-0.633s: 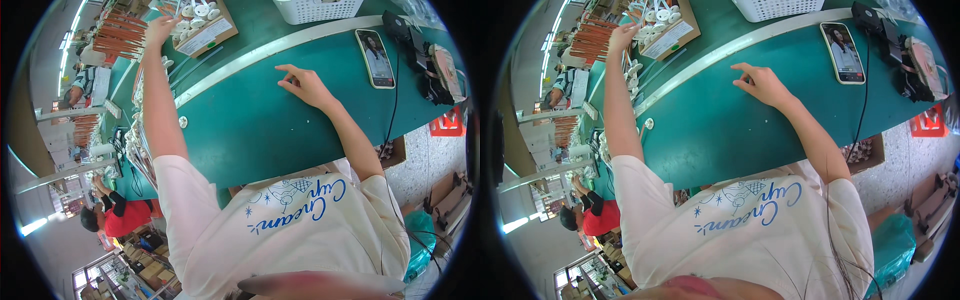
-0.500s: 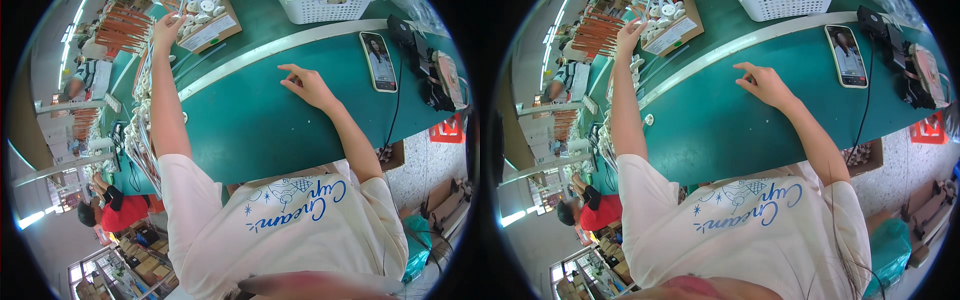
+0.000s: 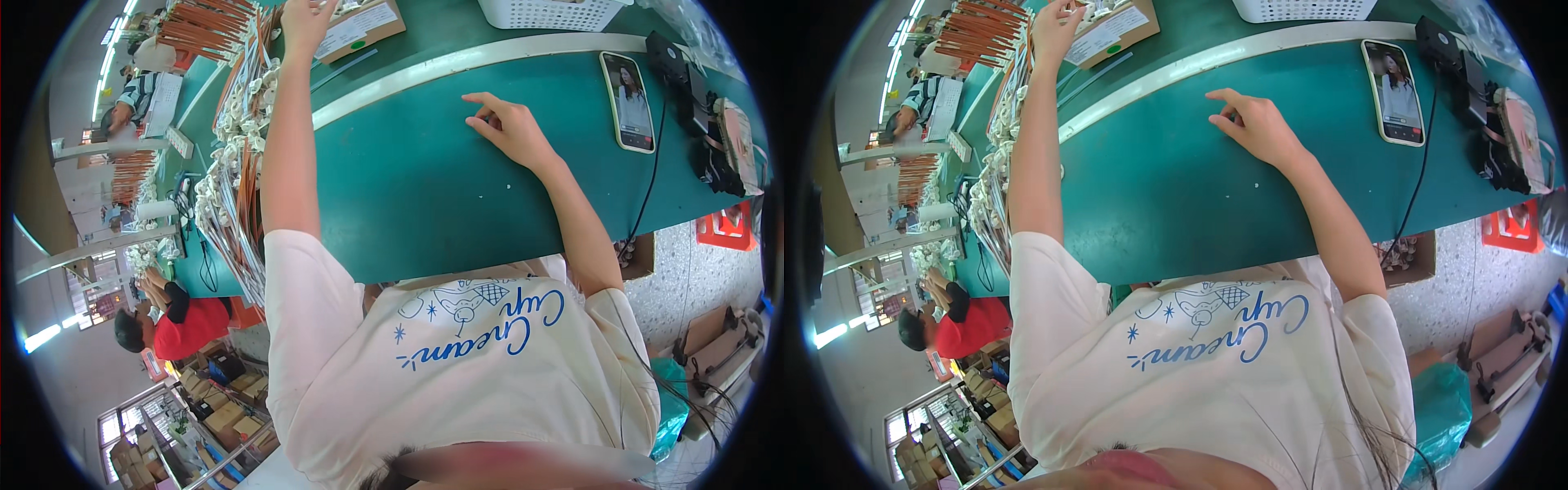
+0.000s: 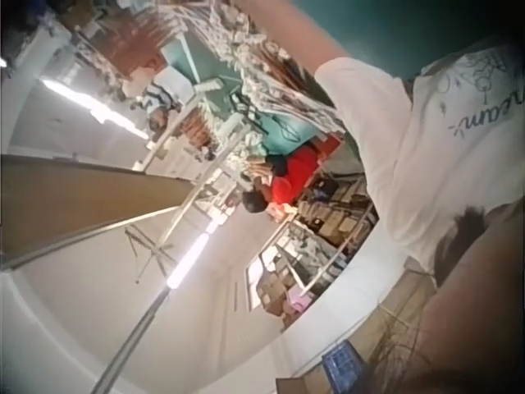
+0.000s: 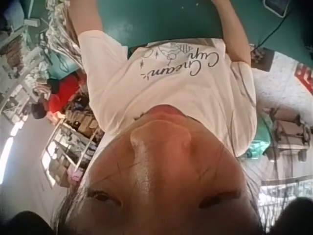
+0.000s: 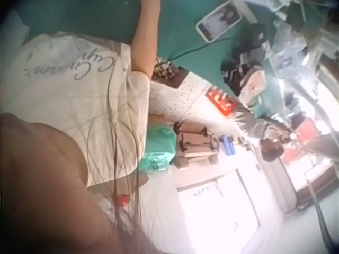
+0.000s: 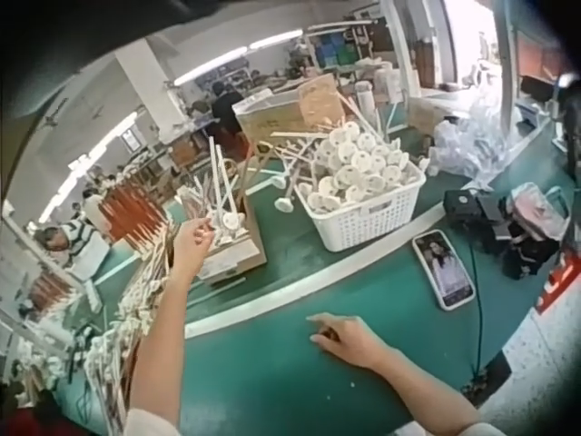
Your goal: The recorder is assembling electronic components by attaching small white wired parts to long metallic strips at a factory workbench.
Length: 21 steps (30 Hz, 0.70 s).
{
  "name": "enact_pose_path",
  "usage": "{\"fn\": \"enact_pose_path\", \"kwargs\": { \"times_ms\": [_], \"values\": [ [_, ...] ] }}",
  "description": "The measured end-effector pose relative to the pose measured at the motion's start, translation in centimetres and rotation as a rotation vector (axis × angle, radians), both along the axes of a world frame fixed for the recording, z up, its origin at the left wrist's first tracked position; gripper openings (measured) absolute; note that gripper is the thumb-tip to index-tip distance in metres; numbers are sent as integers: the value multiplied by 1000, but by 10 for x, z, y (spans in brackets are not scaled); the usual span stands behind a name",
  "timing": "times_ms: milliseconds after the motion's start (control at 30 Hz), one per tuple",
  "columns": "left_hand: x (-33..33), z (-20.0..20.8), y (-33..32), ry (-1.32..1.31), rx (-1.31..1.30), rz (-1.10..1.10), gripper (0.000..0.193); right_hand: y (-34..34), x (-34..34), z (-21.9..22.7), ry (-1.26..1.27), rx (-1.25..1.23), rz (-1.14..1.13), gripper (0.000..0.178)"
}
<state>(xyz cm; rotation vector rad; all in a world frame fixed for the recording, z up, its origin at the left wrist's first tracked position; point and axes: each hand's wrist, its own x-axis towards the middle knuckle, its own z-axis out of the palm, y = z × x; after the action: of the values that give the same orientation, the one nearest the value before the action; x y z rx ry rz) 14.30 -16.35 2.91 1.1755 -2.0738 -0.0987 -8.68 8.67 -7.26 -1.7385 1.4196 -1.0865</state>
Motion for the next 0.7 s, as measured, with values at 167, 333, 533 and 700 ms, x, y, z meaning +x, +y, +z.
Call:
{"fn": "enact_pose_path", "kwargs": {
  "times_ms": [167, 333, 533, 700],
  "values": [
    [76, 0, 67, 32, 278, -18, 38, 3, -5, -3, 14, -21, -17, 32],
    [182, -48, 157, -560, 333, 94, 39, 0, -2, -6, 99, -78, -20, 32],
    [195, -59, 182, -500, 403, 160, 30, 1, -1, -6, 124, -135, -1, 29],
    [116, 17, 192, -71, 195, 363, 30, 4, -1, 1, 76, -33, 69, 29]
  ]
}}
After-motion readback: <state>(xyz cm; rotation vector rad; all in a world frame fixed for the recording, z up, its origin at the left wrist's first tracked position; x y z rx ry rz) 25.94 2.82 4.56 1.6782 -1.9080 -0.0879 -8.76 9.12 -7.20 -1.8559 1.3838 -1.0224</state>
